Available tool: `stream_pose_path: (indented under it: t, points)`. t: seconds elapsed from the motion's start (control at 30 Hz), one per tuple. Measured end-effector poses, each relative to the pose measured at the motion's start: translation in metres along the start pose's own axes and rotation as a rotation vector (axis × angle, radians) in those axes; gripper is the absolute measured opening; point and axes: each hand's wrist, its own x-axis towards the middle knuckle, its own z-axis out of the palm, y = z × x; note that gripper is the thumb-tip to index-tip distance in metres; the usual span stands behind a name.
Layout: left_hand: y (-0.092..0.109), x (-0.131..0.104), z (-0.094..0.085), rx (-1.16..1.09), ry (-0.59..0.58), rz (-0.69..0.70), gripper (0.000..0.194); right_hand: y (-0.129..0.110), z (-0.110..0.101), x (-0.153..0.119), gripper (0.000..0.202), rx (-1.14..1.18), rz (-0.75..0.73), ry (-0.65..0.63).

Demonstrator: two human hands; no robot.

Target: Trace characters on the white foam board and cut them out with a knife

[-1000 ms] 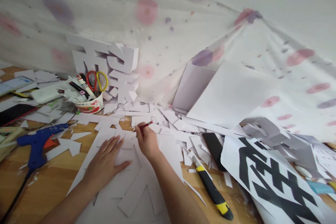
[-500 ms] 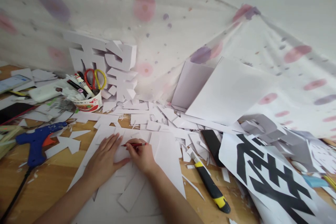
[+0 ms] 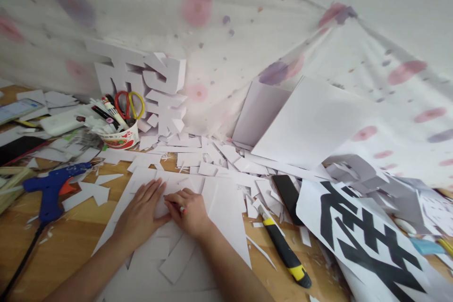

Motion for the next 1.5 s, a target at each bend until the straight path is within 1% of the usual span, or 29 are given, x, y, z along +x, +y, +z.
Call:
stream_pose_path:
  t: [0.13,0.4,0.57,0.7,0.83,1.13,1.37,1.5]
  points:
    - [0.0,0.0,0.001,0.003,0.007,0.0,0.068,0.002,-0.004,-0.002,0.016,-0.11,-0.03,0.002]
    - [0.001,0.0,0.001,0.019,-0.018,-0.022,0.074,0.009,-0.016,-0.014,0.018,-0.154,0.015,0.025]
    - [0.003,0.002,-0.002,0.006,-0.022,-0.018,0.076,0.013,-0.016,-0.02,0.019,-0.09,0.027,0.061]
    - [0.002,0.002,-0.003,0.006,-0.024,-0.018,0.076,0.016,-0.014,-0.024,0.017,0.006,0.083,0.115]
    - [0.002,0.002,-0.002,0.006,-0.024,-0.016,0.076,0.018,-0.012,-0.023,0.017,0.031,0.12,0.149]
    - [0.002,0.002,-0.001,0.019,-0.034,-0.012,0.078,0.018,-0.009,-0.016,0.019,-0.011,0.085,0.118]
    - [0.003,0.002,-0.003,0.016,-0.026,-0.019,0.077,0.015,-0.012,-0.018,0.019,-0.035,0.11,0.107]
    - [0.003,0.002,-0.003,0.001,-0.023,-0.018,0.075,0.016,-0.011,-0.021,0.019,-0.006,0.127,0.116]
